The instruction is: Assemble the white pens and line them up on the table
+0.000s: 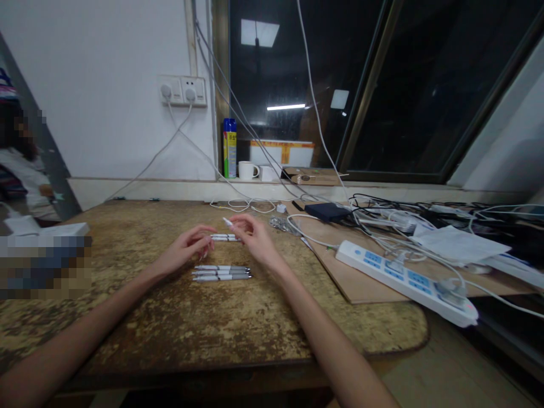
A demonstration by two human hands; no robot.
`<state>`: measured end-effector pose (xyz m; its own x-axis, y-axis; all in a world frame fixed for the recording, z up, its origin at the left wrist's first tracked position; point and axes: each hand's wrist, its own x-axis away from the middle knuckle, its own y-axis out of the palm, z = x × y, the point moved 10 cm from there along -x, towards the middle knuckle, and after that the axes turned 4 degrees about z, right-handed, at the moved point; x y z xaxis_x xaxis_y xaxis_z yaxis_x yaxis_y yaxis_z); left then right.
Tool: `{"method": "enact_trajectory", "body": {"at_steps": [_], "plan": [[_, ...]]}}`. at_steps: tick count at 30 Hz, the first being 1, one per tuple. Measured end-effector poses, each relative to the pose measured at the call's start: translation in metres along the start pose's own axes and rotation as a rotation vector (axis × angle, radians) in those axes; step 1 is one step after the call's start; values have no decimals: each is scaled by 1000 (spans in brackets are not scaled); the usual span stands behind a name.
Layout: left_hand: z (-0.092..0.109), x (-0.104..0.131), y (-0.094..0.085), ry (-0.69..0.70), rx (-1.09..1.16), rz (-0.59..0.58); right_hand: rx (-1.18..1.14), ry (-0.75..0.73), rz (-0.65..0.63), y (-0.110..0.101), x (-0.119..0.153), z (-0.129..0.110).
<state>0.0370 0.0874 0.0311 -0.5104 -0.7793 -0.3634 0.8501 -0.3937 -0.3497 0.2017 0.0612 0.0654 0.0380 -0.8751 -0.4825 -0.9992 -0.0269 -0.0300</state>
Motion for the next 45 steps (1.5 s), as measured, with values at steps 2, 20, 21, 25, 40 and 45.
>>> {"method": "enact_trajectory", "body": {"at_steps": [2, 20, 21, 25, 40, 45], "plan": [[6, 2, 3, 8, 24, -6, 56, -19, -60, 8, 2, 2], [-14, -4, -26, -30, -242, 40, 429, 84, -395, 7, 11, 44], [-14, -3, -24, -33, -251, 4, 448, 99, -422, 9, 14, 46], [-12, 3, -14, -49, -289, -132, 474, 137, -504, 16, 21, 57], [-24, 11, -6, -119, -409, -347, 523, 158, -565, 17, 23, 70], [-22, 13, -6, -143, -400, -343, 545, 162, -561, 16, 23, 72]]}}
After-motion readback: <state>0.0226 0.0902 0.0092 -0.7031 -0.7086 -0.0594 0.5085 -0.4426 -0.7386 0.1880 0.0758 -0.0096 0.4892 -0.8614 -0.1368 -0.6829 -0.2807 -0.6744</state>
